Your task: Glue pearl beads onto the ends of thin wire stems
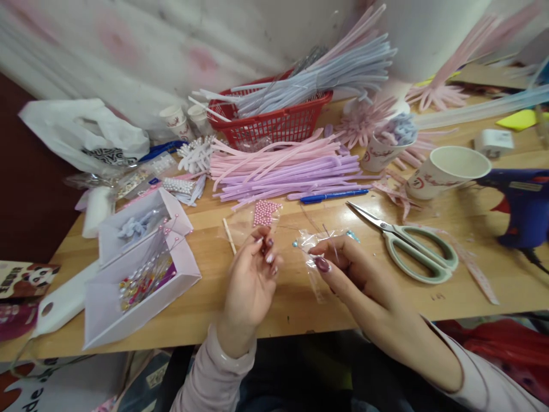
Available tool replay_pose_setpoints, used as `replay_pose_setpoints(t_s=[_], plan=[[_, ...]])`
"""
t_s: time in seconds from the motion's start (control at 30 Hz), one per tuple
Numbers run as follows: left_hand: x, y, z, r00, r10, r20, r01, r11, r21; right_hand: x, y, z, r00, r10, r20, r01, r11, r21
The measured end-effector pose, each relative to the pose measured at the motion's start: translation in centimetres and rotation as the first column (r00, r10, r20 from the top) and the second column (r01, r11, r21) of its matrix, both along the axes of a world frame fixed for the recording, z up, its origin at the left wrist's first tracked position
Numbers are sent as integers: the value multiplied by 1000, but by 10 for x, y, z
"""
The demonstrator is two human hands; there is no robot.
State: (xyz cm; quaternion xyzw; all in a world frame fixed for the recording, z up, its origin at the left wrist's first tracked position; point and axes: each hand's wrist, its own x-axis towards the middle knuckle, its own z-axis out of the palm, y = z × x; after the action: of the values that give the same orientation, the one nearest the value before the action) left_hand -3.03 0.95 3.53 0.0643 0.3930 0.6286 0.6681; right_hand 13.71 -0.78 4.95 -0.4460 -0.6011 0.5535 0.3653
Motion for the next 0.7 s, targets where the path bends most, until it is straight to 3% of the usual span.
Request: replay_pose_setpoints(t_s=[0.1,0.2,0.43,0.7], plan=[[-2,6,3,997,75,19,-73,995,-73,4,-2,0,998,63,-11,-64,997,-40],[-5,6,3,997,74,14,-72,992,-106,6,-2,-1,992,128,-14,-128,990,-50],[-4,-1,-2,999,-51,-20,52,998,37,6,-5,6,975,211,64,-207,977,-59],[-12,-4,1,985,-159,63,162,986,-37,6,-6,8,965,240,103,-235,970,-64]])
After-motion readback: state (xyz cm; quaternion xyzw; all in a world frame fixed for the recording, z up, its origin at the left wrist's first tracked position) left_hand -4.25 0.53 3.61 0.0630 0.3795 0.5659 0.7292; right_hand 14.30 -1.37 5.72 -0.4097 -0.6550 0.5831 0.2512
